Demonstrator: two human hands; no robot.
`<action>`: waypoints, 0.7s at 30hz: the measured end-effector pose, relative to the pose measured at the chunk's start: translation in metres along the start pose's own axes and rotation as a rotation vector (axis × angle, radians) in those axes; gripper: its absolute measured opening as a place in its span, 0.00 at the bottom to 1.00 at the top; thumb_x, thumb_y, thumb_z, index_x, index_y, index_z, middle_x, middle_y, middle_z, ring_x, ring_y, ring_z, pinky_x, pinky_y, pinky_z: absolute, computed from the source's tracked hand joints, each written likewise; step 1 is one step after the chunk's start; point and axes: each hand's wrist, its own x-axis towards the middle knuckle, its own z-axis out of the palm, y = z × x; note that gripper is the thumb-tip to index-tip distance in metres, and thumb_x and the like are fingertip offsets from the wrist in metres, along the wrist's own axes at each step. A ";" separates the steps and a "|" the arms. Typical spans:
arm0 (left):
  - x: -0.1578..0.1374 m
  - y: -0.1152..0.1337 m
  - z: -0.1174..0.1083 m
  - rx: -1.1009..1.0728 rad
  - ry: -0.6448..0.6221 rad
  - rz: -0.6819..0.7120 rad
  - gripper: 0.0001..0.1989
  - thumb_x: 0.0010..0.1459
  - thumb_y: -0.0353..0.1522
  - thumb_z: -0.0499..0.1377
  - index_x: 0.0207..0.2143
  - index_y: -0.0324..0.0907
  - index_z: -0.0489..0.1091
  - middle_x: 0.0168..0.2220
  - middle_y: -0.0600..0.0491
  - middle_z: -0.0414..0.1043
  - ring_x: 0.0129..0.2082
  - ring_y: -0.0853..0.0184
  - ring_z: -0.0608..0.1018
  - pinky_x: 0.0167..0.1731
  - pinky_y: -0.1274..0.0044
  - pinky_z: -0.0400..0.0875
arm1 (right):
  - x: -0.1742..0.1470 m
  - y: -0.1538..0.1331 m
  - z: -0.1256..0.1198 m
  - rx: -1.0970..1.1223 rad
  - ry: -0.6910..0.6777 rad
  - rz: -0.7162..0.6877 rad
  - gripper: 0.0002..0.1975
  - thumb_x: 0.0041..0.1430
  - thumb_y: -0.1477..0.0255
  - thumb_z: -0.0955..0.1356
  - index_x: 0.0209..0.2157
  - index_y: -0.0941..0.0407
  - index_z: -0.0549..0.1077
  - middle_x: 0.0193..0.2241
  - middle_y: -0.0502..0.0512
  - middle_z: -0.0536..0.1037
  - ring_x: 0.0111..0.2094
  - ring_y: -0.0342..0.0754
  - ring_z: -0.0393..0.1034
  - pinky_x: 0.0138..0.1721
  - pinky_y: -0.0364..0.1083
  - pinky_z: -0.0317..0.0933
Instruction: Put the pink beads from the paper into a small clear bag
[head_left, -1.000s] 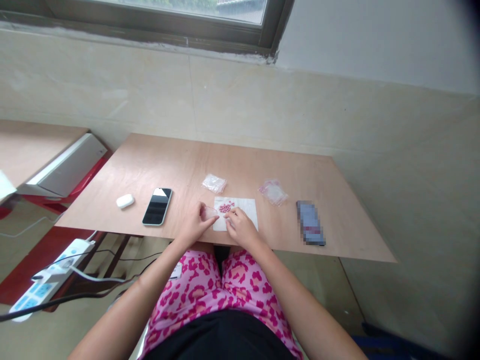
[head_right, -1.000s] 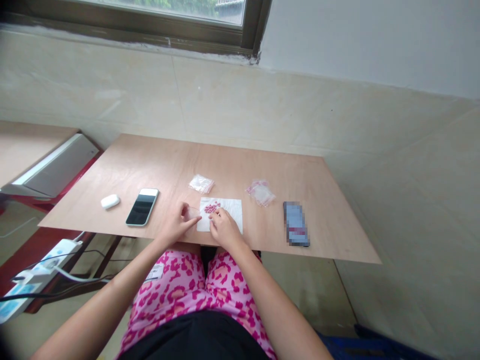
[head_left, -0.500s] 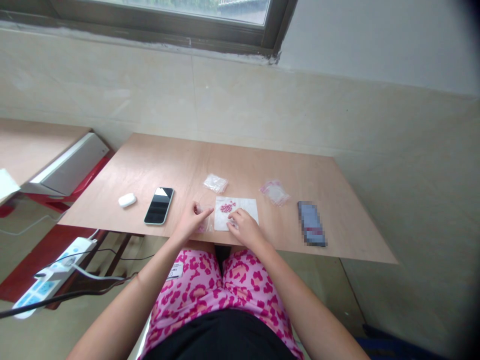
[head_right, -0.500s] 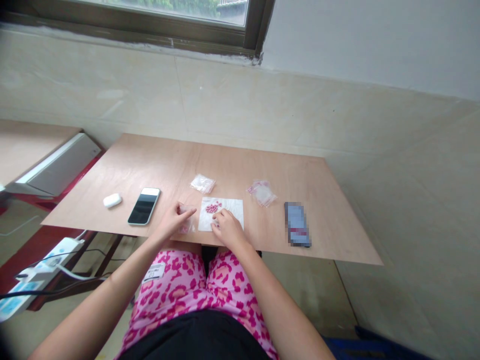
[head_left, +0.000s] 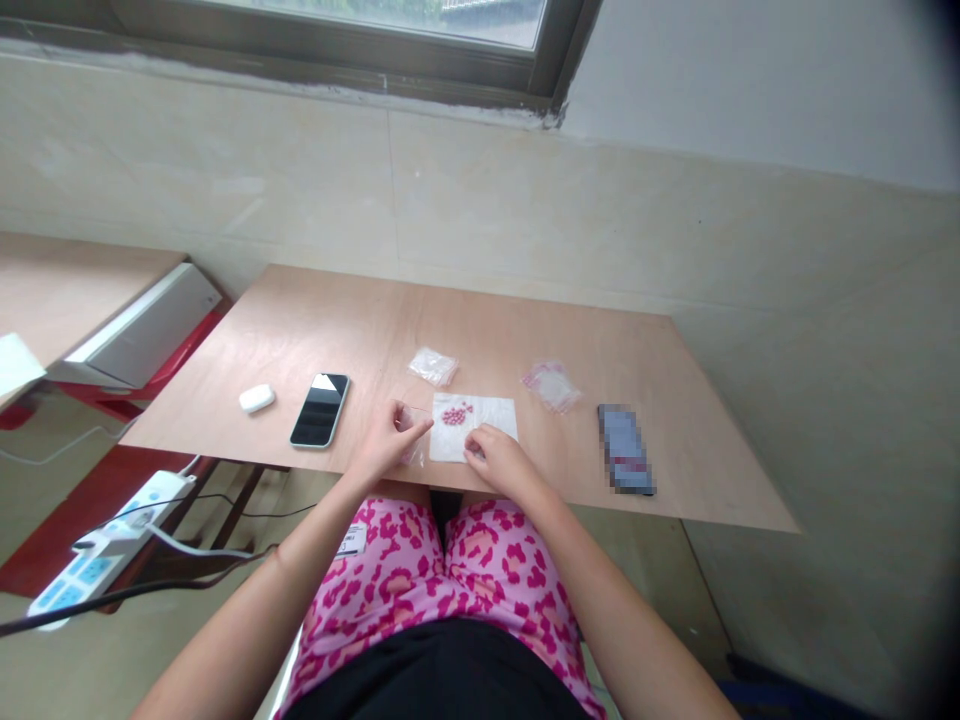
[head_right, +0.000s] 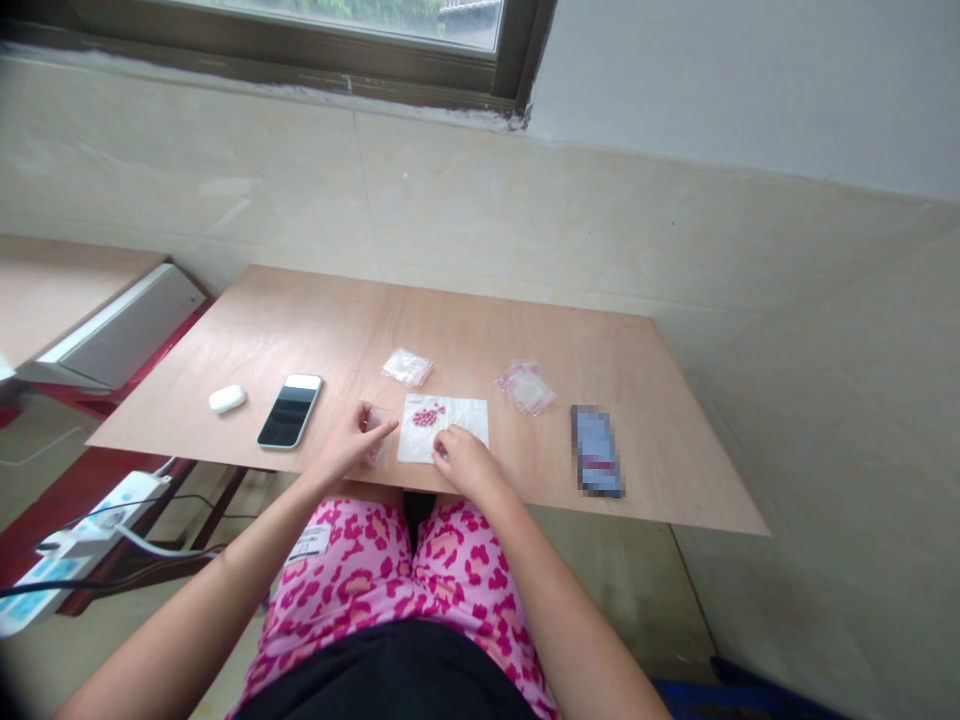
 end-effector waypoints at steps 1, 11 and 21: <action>-0.001 0.002 0.000 0.004 -0.011 0.009 0.19 0.57 0.47 0.66 0.31 0.43 0.63 0.27 0.57 0.63 0.28 0.67 0.69 0.29 0.74 0.62 | 0.000 -0.001 -0.001 0.009 0.003 0.005 0.05 0.60 0.80 0.69 0.32 0.56 0.74 0.33 0.53 0.76 0.35 0.47 0.71 0.40 0.44 0.63; -0.017 0.011 0.011 0.155 -0.212 0.234 0.17 0.58 0.41 0.66 0.44 0.43 0.67 0.37 0.53 0.71 0.37 0.62 0.74 0.38 0.72 0.67 | 0.009 -0.003 -0.016 0.470 0.221 0.206 0.12 0.65 0.63 0.68 0.32 0.57 0.76 0.27 0.52 0.77 0.29 0.47 0.70 0.33 0.44 0.62; -0.022 0.009 0.023 0.077 -0.244 0.247 0.17 0.58 0.42 0.66 0.43 0.43 0.67 0.34 0.55 0.69 0.33 0.65 0.72 0.34 0.74 0.66 | 0.006 -0.022 -0.009 0.515 0.123 0.068 0.12 0.66 0.62 0.68 0.39 0.54 0.81 0.40 0.56 0.78 0.41 0.48 0.73 0.35 0.43 0.66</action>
